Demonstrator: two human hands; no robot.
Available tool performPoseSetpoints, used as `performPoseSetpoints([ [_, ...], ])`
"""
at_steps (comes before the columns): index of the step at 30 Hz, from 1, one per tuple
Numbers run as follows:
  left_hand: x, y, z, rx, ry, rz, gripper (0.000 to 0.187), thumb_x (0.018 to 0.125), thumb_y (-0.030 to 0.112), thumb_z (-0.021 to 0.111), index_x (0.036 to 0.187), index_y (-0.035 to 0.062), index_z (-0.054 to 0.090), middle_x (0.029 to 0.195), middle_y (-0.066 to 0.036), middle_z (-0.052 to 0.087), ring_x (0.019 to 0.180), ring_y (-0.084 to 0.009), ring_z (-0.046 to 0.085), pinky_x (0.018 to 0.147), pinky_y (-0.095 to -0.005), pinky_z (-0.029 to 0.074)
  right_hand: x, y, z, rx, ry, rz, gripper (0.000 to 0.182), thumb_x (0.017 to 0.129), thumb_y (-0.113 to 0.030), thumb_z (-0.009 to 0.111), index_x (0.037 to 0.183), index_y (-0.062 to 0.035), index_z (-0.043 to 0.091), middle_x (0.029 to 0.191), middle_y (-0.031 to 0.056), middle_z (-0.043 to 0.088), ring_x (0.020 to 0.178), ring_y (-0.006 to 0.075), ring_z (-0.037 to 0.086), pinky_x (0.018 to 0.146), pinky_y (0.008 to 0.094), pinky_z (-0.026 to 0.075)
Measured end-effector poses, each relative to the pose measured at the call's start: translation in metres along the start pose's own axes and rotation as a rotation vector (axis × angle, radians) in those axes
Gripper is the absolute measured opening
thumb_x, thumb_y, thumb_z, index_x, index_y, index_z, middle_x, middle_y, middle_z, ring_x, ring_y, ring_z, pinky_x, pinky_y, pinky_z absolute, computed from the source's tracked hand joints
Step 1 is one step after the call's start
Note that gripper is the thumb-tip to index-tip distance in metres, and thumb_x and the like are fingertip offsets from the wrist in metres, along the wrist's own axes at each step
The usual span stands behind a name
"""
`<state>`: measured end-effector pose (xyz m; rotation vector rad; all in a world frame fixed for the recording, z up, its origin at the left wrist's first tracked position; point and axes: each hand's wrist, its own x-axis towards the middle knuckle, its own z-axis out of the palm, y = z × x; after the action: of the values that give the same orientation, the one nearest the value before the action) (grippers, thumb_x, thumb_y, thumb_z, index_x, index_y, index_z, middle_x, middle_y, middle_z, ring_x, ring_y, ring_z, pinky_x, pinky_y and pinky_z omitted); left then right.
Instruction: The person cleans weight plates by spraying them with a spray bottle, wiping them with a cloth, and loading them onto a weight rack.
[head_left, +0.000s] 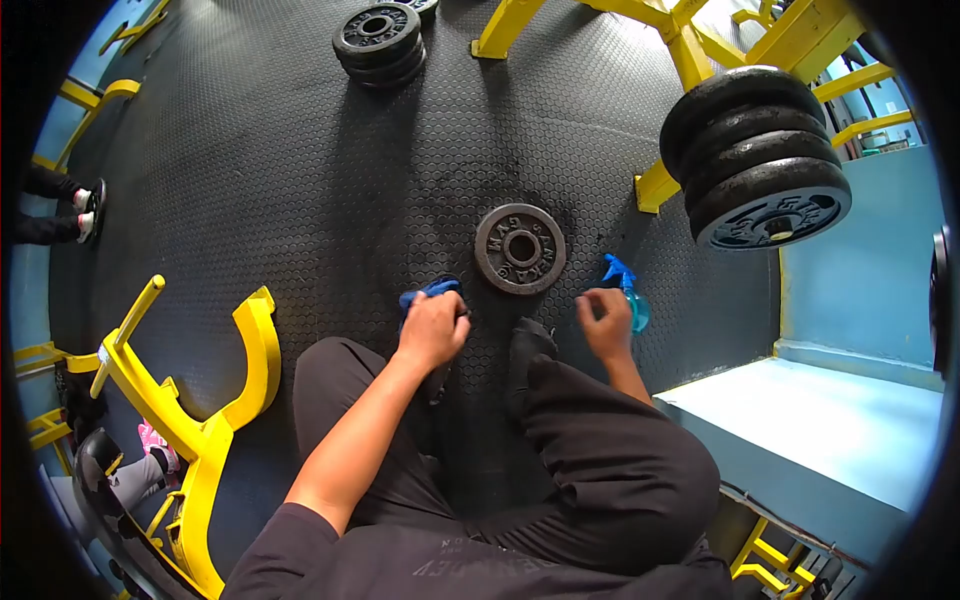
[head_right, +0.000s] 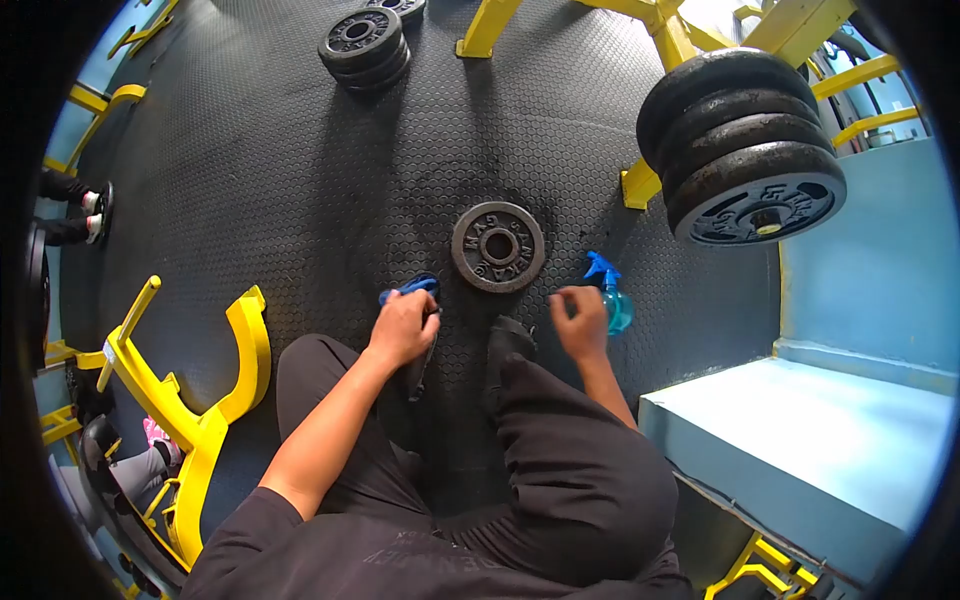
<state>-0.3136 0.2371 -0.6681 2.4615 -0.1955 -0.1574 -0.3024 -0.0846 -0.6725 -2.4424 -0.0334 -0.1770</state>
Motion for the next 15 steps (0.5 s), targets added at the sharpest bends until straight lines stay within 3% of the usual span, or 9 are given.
performPoseSetpoints([
  [1,0.003,0.017,-0.003,-0.191,-0.134,-0.115,0.016,0.086,0.017,0.067,0.096,0.0040,0.066,0.096,-0.020,0.068,0.095,-0.0386,0.066,0.081,-0.0462,0.053,0.003,-0.019,0.000,0.113,-0.249,0.071,0.018,0.087,-0.016,0.072,0.100,-0.0045,0.070,0.095,0.0098,0.068,0.087,0.0226,0.066,0.079,0.0343,0.052],
  [2,0.005,0.029,0.000,-0.255,-0.098,-0.083,0.019,0.089,0.019,0.065,0.099,0.0032,0.066,0.093,-0.021,0.069,0.091,-0.0400,0.067,0.079,-0.0469,0.053,0.006,-0.033,0.001,0.227,-0.498,0.141,0.022,0.087,-0.016,0.071,0.105,-0.0034,0.069,0.099,0.0103,0.069,0.091,0.0219,0.067,0.082,0.0334,0.053],
  [3,0.007,0.042,0.003,-0.321,-0.060,-0.053,0.021,0.091,0.021,0.064,0.102,0.0023,0.065,0.091,-0.022,0.070,0.086,-0.0413,0.068,0.077,-0.0476,0.054,0.005,-0.039,0.007,0.228,-0.498,0.148,0.022,0.087,-0.016,0.071,0.105,-0.0034,0.069,0.099,0.0103,0.069,0.091,0.0219,0.067,0.082,0.0334,0.053],
  [5,0.015,0.077,0.003,-0.341,-0.169,-0.013,0.024,0.093,0.023,0.061,0.106,0.0029,0.066,0.094,-0.023,0.071,0.089,-0.0408,0.069,0.077,-0.0471,0.055,0.005,-0.044,0.014,0.598,-0.981,0.261,0.032,0.087,-0.014,0.070,0.116,-0.0014,0.065,0.108,0.0117,0.070,0.102,0.0213,0.066,0.091,0.0343,0.051],
  [7,0.021,0.124,-0.004,-0.401,-0.228,0.064,0.023,0.093,0.021,0.061,0.106,0.0032,0.066,0.095,-0.022,0.071,0.090,-0.0409,0.069,0.078,-0.0486,0.055,-0.009,-0.030,0.017,0.671,-0.844,0.284,0.035,0.084,-0.011,0.074,0.117,-0.0054,0.063,0.111,0.0100,0.067,0.109,0.0225,0.063,0.095,0.0364,0.049],
  [8,0.022,0.142,-0.003,-0.437,-0.223,0.160,0.023,0.094,0.021,0.061,0.108,0.0034,0.065,0.094,-0.023,0.071,0.089,-0.0411,0.069,0.078,-0.0489,0.055,-0.013,-0.025,0.002,0.460,-0.795,0.013,0.029,0.091,-0.020,0.067,0.117,-0.0079,0.064,0.121,0.0119,0.064,0.116,0.0255,0.061,0.100,0.0393,0.048],
  [9,0.022,0.158,0.002,-0.487,-0.287,0.197,0.026,0.094,0.020,0.061,0.114,0.0030,0.060,0.095,-0.024,0.069,0.090,-0.0425,0.068,0.078,-0.0497,0.054,-0.040,0.010,0.021,0.976,-0.686,0.163,0.041,0.099,-0.033,0.054,0.131,-0.0068,0.057,0.134,0.0147,0.059,0.123,0.0266,0.058,0.105,0.0408,0.045],
  [12,0.020,0.186,-0.006,-0.679,-0.288,0.301,0.028,0.096,0.018,0.060,0.119,0.0031,0.055,0.094,-0.025,0.068,0.090,-0.0418,0.068,0.079,-0.0472,0.054,-0.031,-0.007,-0.025,0.951,-0.533,0.321,0.048,0.102,-0.038,0.047,0.138,-0.0057,0.051,0.138,0.0155,0.056,0.127,0.0261,0.056,0.108,0.0401,0.043],
  [15,0.025,0.172,-0.022,-0.884,-0.338,0.124,0.026,0.099,0.018,0.059,0.120,0.0029,0.054,0.093,-0.020,0.069,0.086,-0.0321,0.070,0.078,-0.0387,0.053,-0.017,-0.015,-0.044,0.923,-0.361,0.468,0.055,0.104,-0.042,0.040,0.145,-0.0045,0.045,0.141,0.0163,0.053,0.130,0.0256,0.053,0.110,0.0394,0.041],
])
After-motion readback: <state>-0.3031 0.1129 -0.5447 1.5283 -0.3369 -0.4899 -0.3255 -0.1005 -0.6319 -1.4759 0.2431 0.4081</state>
